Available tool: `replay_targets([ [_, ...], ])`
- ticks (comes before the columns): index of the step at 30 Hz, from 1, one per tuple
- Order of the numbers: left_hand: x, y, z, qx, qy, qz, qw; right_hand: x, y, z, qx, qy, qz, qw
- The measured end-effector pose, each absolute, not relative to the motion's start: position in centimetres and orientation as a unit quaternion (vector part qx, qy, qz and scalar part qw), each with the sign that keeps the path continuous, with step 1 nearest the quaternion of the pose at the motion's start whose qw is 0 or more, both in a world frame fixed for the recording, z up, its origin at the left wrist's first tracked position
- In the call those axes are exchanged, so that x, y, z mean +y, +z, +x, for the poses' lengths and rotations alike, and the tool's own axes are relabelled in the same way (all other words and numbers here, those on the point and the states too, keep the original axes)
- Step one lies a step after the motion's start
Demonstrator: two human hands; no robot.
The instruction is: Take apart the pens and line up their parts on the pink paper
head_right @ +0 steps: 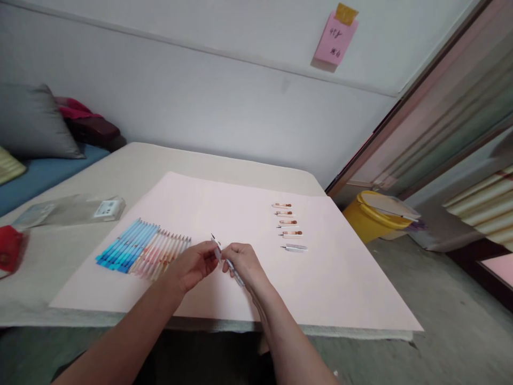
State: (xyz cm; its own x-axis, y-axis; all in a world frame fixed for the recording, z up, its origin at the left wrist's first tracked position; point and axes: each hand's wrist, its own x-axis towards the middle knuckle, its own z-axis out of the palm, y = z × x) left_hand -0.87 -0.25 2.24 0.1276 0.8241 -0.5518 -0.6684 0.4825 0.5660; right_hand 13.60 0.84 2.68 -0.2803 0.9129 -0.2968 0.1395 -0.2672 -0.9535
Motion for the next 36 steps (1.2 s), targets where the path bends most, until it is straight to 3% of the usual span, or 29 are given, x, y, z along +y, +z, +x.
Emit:
replay_targets([
  [12,-0.2,1.9,-0.5,0.451,0.508,0.082,0.73,0.7,2.7,13.3,-0.522,0.619,-0.503,0.303],
  [24,1.0,1.1,-1.4,0.443,0.582,0.079,0.677,0.6,2.7,13.0,-0.383,0.734,-0.457,0.324],
  [36,1.9,2.1,-4.0,0.444,0.614,0.024,0.651,0.8,2.9,13.4,-0.384,0.718,-0.469,0.342],
])
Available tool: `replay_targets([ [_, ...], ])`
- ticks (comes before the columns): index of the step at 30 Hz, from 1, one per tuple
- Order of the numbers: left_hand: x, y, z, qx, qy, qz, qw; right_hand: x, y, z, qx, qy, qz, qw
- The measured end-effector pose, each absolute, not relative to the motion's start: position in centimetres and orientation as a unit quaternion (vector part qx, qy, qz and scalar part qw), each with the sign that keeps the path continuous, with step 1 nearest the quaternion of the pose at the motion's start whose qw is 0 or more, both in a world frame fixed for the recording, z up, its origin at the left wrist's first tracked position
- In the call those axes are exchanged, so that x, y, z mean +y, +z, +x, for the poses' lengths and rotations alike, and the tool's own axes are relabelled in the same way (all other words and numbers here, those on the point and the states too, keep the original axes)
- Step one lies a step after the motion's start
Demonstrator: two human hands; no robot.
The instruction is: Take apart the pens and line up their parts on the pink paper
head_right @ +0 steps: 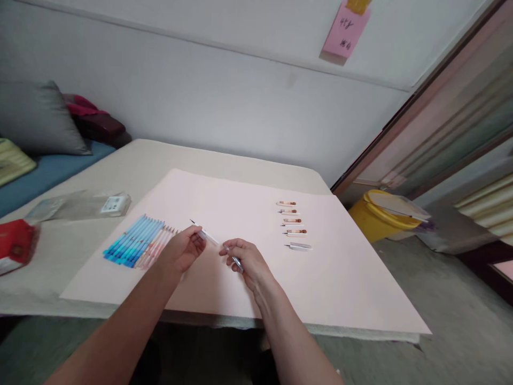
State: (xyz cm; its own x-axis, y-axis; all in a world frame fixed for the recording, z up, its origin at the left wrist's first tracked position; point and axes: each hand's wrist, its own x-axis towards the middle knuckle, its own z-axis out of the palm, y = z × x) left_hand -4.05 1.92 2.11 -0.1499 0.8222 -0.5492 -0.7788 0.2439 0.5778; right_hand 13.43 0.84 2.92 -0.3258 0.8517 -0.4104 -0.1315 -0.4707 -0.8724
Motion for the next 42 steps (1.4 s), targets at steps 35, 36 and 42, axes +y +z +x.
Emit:
replay_targets([
  [35,-0.5,-0.4,2.0,0.477,0.533,0.091,0.693,2.5,-0.5,13.4,-0.655,0.469,-0.485,0.341],
  [36,-0.6,-0.5,2.0,0.476,0.536,0.089,0.691,2.5,-0.5,13.4,-0.678,0.45,-0.481,0.326],
  [42,-0.5,-0.7,2.1,0.457,0.568,0.084,0.68,1.9,-0.3,13.3,-0.732,0.394,-0.48,0.278],
])
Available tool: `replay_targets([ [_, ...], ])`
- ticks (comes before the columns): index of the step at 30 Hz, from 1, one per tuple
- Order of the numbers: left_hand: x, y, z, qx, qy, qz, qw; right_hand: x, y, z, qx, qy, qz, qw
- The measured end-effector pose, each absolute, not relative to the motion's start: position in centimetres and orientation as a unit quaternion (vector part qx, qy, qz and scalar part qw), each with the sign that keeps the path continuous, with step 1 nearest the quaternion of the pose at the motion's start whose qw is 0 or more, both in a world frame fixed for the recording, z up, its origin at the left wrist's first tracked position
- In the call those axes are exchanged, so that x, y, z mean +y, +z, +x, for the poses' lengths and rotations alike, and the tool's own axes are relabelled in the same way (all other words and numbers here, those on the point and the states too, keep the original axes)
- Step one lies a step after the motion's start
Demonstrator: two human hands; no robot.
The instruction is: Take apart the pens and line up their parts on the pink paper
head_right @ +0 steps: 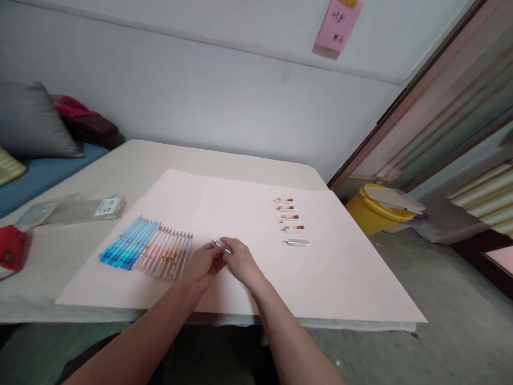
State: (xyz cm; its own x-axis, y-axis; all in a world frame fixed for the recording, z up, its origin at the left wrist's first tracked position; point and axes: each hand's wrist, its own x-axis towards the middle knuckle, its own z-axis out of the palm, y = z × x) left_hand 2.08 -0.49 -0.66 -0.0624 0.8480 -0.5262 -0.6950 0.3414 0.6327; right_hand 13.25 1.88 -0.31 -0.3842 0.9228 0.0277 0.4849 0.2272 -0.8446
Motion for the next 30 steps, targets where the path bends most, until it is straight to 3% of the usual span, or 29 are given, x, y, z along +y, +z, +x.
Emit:
replay_targets([
  [14,-0.5,-1.0,2.2,0.501,0.568,0.108,0.644,0.5,-0.1,12.1,-0.814,0.17,-0.535,0.148],
  [30,-0.6,-0.2,2.0,0.482,0.563,0.11,0.662,0.8,-0.5,12.0,-0.828,0.121,-0.529,0.141],
])
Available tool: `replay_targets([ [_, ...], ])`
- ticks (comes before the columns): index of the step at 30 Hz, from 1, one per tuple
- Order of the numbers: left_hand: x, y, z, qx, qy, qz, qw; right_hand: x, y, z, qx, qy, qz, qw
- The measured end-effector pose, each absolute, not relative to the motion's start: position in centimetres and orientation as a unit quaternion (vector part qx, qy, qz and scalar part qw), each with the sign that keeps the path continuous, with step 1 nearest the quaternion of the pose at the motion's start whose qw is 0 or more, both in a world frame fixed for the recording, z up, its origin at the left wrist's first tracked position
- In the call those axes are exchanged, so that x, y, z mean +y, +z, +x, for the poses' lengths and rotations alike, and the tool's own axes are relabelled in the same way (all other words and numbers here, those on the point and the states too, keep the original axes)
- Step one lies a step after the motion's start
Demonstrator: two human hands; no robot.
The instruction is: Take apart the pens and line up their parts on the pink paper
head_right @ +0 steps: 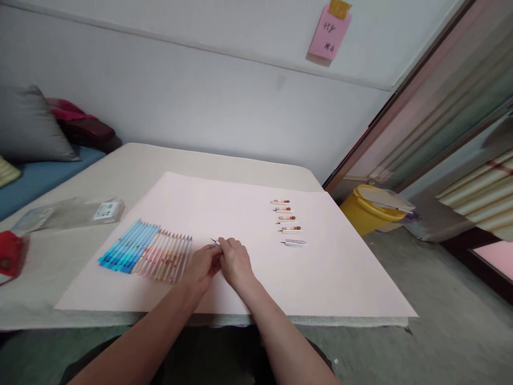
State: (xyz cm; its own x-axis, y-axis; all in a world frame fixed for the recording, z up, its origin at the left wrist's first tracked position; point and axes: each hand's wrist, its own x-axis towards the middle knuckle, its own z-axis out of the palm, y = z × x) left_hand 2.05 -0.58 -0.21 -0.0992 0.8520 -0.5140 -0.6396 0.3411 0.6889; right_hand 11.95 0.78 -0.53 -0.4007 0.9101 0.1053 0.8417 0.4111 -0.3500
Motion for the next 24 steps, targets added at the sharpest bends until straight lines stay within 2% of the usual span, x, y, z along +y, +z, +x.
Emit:
replay_targets([
  [16,-0.4,0.0,1.1,0.438,0.536,0.132,0.71,1.1,-0.8,12.6,-0.842,0.129,-0.503,0.144],
  [24,0.1,1.7,-0.1,0.464,0.532,0.088,0.703,1.5,-0.4,13.6,-0.84,0.117,-0.51,0.142],
])
